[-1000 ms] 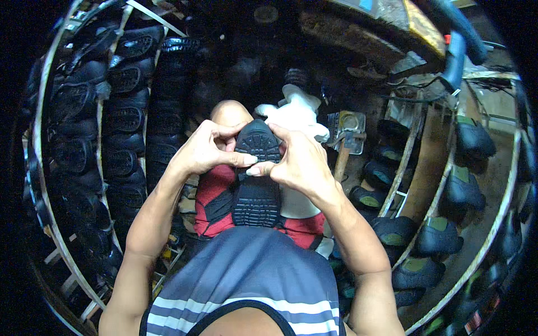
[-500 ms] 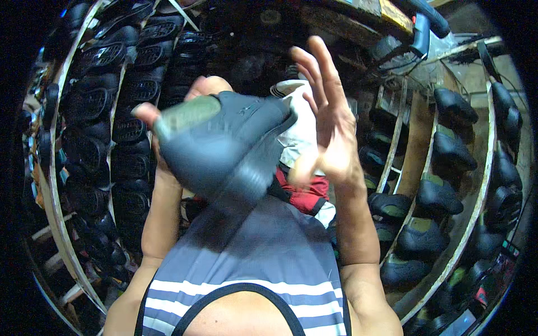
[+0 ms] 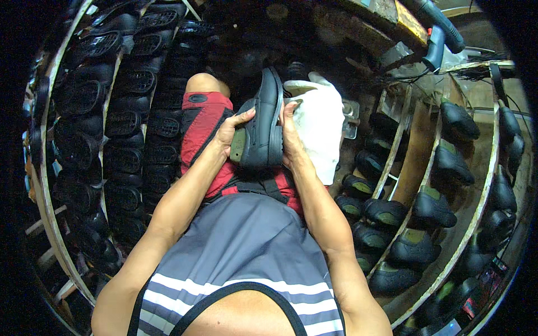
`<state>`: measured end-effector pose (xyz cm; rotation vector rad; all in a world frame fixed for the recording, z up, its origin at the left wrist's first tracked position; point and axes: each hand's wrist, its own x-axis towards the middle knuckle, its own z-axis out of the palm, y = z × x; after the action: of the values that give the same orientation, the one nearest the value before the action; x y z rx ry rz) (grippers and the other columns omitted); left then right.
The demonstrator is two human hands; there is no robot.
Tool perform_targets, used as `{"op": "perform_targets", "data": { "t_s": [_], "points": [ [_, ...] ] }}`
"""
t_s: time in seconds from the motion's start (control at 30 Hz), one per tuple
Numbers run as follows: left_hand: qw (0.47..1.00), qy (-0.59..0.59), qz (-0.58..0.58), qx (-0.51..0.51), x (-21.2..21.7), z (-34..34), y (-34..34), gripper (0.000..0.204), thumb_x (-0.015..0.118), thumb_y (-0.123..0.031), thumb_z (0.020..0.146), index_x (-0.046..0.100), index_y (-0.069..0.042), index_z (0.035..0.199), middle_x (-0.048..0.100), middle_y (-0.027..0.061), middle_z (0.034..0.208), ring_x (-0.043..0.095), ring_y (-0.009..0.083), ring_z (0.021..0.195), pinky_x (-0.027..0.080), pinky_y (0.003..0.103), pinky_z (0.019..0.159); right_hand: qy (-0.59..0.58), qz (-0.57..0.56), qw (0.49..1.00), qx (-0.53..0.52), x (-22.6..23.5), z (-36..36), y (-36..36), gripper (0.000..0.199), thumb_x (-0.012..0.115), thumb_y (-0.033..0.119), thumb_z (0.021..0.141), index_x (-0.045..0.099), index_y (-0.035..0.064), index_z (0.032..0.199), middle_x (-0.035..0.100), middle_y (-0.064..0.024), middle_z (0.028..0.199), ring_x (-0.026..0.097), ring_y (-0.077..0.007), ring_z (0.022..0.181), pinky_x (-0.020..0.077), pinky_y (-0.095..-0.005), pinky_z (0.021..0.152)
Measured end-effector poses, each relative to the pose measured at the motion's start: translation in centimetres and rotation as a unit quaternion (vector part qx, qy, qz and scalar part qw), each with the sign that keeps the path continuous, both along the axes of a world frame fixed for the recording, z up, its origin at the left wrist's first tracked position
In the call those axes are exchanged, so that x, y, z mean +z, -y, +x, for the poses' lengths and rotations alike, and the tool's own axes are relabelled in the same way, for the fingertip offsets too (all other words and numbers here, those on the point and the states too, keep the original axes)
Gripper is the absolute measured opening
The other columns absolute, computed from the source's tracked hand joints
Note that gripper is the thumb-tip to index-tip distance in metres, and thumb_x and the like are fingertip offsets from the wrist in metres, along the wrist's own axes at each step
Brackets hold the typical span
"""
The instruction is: The person picks slipper uppers and soles from shelves, aligns and presses them together by hand, and uses a heat gun to warm the soles before assembly. The person handles several pairs one at a time and places finished units on the workbench.
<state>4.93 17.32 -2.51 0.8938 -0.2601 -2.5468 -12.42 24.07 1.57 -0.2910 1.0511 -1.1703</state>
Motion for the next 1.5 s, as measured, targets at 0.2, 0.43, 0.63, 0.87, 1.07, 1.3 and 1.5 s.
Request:
{"op": "perform_targets", "data": {
  "t_s": [0.2,0.43,0.63,0.87,1.07,1.3,1.5],
  "points": [
    [0.992,0.093,-0.07,0.053,-2.1,-1.4,0.6,0.046,0.079,-0.029,0.101,0.069,-0.003,0.138,0.078,0.0106,0.121,0.078,0.0239,0.105,0.064,0.041,0.096,0.031,0.009,0.998,-0.054,-3.1,-0.3,0.7,0.117,0.036,0.095,0.094,0.037,0.0059,0.168,0.062,-0.0191,0.153,0.07,-0.0297,0.131,0.0614,-0.0456,0.108],
    [0.972,0.187,-0.132,0.051,-1.9,-2.1,1.2,0.043,0.08,-0.025,0.099,0.072,-0.003,0.136,0.078,0.0069,0.122,0.075,0.0175,0.107,0.059,0.032,0.099,-0.064,0.026,0.988,-0.141,-3.9,0.2,1.3,0.094,0.04,0.082,0.106,0.059,0.0009,0.149,0.072,-0.0165,0.133,0.074,-0.0262,0.117,0.0614,-0.04,0.103],
    [0.973,0.174,-0.152,0.023,-1.0,-1.8,1.0,0.064,0.092,-0.028,0.09,0.067,-0.003,0.143,0.076,0.0067,0.124,0.074,0.0177,0.11,0.058,0.032,0.1,0.027,0.005,0.994,-0.107,-3.9,0.2,0.3,0.092,0.039,0.078,0.108,0.056,-0.0007,0.152,0.07,-0.0194,0.139,0.076,-0.0274,0.116,0.0647,-0.0388,0.1],
    [0.967,0.17,-0.19,-0.021,4.6,0.8,0.1,0.081,0.091,-0.02,0.089,0.053,-0.002,0.159,0.071,0.0082,0.138,0.071,0.0204,0.121,0.055,0.038,0.11,0.058,-0.024,0.99,-0.128,-2.7,0.2,3.0,0.11,0.024,0.092,0.1,0.049,0.004,0.161,0.068,-0.0173,0.143,0.07,-0.0278,0.126,0.0601,-0.044,0.107],
    [0.924,0.262,-0.262,-0.093,4.9,1.7,0.0,0.096,0.098,-0.015,0.079,0.051,-0.004,0.162,0.072,0.0103,0.137,0.07,0.0192,0.122,0.054,0.038,0.111,0.103,0.0,0.976,-0.193,-4.8,0.3,5.1,0.087,0.028,0.077,0.112,0.058,0.0074,0.155,0.071,-0.0046,0.121,0.067,-0.0155,0.105,0.0562,-0.0322,0.096],
    [0.915,0.27,-0.277,-0.111,5.9,1.9,0.7,0.099,0.101,-0.015,0.076,0.053,-0.005,0.162,0.073,0.0123,0.136,0.071,0.0213,0.121,0.054,0.039,0.111,-0.016,-0.087,0.978,-0.191,-4.6,0.1,6.7,0.072,0.042,0.058,0.117,0.053,0.001,0.159,0.06,-0.01,0.152,0.059,-0.0194,0.133,0.0428,-0.0349,0.12],
    [0.906,0.18,-0.302,-0.235,12.9,4.5,2.3,0.116,0.105,-0.012,0.063,0.048,0.001,0.163,0.068,0.0156,0.146,0.067,0.0247,0.131,0.048,0.043,0.12,-0.055,-0.203,0.959,-0.192,0.9,-3.5,7.5,0.1,0.016,0.077,0.111,0.077,-0.0012,0.126,0.076,-0.0143,0.119,0.065,-0.0149,0.097,0.0498,-0.0296,0.087]
  ]
}}
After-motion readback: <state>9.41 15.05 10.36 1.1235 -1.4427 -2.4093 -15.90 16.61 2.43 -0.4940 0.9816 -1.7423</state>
